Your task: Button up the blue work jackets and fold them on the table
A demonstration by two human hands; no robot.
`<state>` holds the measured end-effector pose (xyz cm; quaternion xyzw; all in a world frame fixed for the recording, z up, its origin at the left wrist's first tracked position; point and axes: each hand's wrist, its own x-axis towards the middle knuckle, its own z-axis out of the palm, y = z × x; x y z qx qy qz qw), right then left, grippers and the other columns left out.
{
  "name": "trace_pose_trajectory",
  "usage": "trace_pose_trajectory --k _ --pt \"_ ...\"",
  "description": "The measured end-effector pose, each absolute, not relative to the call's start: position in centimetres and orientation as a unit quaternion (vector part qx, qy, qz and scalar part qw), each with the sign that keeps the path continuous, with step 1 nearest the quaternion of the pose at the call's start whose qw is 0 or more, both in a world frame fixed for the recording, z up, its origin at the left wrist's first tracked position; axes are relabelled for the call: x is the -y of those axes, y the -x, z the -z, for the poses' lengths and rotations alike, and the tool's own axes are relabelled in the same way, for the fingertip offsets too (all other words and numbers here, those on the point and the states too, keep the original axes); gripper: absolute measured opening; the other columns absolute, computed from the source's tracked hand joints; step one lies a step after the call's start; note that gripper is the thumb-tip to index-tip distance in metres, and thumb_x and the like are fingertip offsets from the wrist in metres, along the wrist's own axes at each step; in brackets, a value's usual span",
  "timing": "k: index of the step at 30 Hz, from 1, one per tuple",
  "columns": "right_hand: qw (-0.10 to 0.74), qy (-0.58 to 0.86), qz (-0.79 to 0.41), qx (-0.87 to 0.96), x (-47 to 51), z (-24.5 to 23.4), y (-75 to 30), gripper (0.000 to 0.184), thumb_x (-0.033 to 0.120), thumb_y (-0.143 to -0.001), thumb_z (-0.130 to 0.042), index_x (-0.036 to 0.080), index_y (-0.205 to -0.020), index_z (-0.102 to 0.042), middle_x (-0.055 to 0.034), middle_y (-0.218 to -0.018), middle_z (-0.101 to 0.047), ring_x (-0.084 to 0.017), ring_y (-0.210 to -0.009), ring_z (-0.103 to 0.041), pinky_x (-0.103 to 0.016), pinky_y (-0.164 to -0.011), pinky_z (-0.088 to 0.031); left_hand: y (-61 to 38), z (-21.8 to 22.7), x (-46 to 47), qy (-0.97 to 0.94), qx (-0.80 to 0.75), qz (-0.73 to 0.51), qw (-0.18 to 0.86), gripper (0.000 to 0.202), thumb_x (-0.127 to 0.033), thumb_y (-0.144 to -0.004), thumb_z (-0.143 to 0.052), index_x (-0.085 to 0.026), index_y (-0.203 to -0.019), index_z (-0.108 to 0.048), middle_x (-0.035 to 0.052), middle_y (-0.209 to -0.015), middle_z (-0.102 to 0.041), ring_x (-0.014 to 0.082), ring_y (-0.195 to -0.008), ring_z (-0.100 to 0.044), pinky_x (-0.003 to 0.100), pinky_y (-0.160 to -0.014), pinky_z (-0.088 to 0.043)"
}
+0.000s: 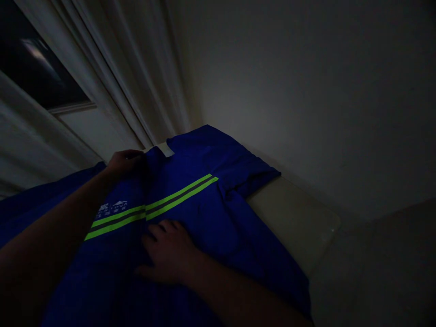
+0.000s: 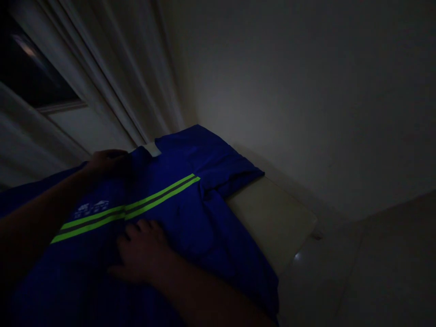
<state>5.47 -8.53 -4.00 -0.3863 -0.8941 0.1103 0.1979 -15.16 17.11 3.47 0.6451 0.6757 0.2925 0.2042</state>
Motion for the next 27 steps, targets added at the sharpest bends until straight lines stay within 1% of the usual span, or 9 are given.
trace_pose_trajectory --k 3,7,9,11,14,17,20,23,27 --pt "0.199 0.385 -0.098 0.896 8.5 3.9 -5.5 0.057 0.067 -0.099 -0.054 0.016 -0.121 -0.065 -0.0127 -0.131 -0.065 -0.032 -0.117 -0.057 -0.05 -0.096 -0.055 17.6 -5.2 -14.6 -0.675 -0.636 -0.24 0.285 0.023 -0.024 -0.087 -0.07 -0.016 -0.109 -0.072 0.0039 -0.097 -0.078 0.0199 -0.088 -0.07 0.031 -0.085 -0.057" --pt "0.194 0.385 -0.087 0.898 8.4 3.9 -5.3 0.054 0.065 -0.097 -0.059 0.016 -0.119 -0.067 -0.0143 -0.129 -0.065 -0.033 -0.117 -0.057 -0.051 -0.094 -0.055 18.7 -5.6 -11.8 -0.716 -0.607 0.032 0.343 0.017 -0.022 -0.069 -0.088 -0.019 -0.081 -0.076 0.0019 -0.085 -0.078 0.0242 -0.089 -0.073 0.031 -0.086 -0.058" --pt "0.188 0.391 -0.086 0.897 8.4 3.8 -5.2 0.052 0.063 -0.096 -0.063 0.017 -0.119 -0.067 -0.0147 -0.129 -0.065 -0.034 -0.118 -0.056 -0.052 -0.095 -0.054 17.3 -4.6 -10.7 -0.74 -0.617 -0.032 0.266 0.016 -0.031 -0.074 -0.085 -0.021 -0.084 -0.077 0.0046 -0.092 -0.079 0.0275 -0.096 -0.073 0.035 -0.093 -0.057" --pt "0.18 0.393 -0.087 0.897 8.4 3.8 -5.1 0.052 0.062 -0.095 -0.065 0.017 -0.12 -0.067 -0.0143 -0.129 -0.065 -0.034 -0.118 -0.056 -0.052 -0.095 -0.054 15.0 -2.8 -9.7 -0.761 -0.59 -0.204 0.179 0.024 -0.038 -0.083 -0.076 -0.022 -0.1 -0.077 0.0095 -0.116 -0.077 0.0314 -0.117 -0.068 0.041 -0.109 -0.05" --pt "0.185 0.388 -0.088 0.899 8.3 3.8 -5.3 0.054 0.064 -0.095 -0.064 0.017 -0.123 -0.067 -0.0129 -0.129 -0.066 -0.033 -0.117 -0.057 -0.051 -0.096 -0.055 11.7 0.3 -8.6 -0.77 -0.526 -0.308 0.189 0.035 -0.033 -0.078 -0.079 -0.027 -0.112 -0.076 0.0094 -0.139 -0.068 0.0339 -0.14 -0.053 0.048 -0.125 -0.031" --pt "0.187 0.384 -0.09 0.9 8.2 3.7 -5.5 0.057 0.066 -0.096 -0.061 0.017 -0.124 -0.066 -0.0119 -0.127 -0.068 -0.032 -0.115 -0.059 -0.049 -0.095 -0.056 9.7 1.7 -8.8 -0.766 -0.536 -0.274 0.224 0.021 -0.027 -0.072 -0.083 -0.025 -0.092 -0.077 0.0121 -0.117 -0.075 0.0388 -0.131 -0.059 0.053 -0.123 -0.031" --pt "0.186 0.389 -0.082 0.899 8.1 3.9 -5.2 0.057 0.067 -0.097 -0.057 0.017 -0.124 -0.067 -0.0135 -0.128 -0.068 -0.033 -0.117 -0.06 -0.05 -0.097 -0.055 6.7 0.4 -9.4 -0.784 -0.543 -0.253 0.164 0.012 -0.03 -0.085 -0.073 -0.022 -0.077 -0.072 0.0153 -0.098 -0.073 0.0405 -0.124 -0.062 0.055 -0.12 -0.034" --pt "0.185 0.39 -0.091 0.897 7.9 5.0 -4.6 0.058 0.065 -0.097 -0.058 0.018 -0.13 -0.065 -0.0147 -0.136 -0.067 -0.035 -0.123 -0.06 -0.053 -0.102 -0.053 -0.3 -1.4 -8.5 -0.848 -0.464 -0.235 0.104 0.018 -0.029 -0.094 -0.062 -0.022 -0.104 -0.075 0.0149 -0.121 -0.071 0.0345 -0.125 -0.061 0.049 -0.117 -0.038" --pt "0.199 0.38 -0.118 0.896 7.7 7.4 -4.0 0.044 0.046 -0.101 -0.06 0.026 -0.14 -0.06 -0.0055 -0.151 -0.06 -0.027 -0.135 -0.054 -0.044 -0.11 -0.05 -13.4 -1.4 -5.1 -0.915 -0.318 -0.223 0.107 0.045 -0.041 -0.102 -0.055 -0.02 -0.141 -0.063 0.016 -0.146 -0.062 0.0325 -0.136 -0.055 0.049 -0.117 -0.04"
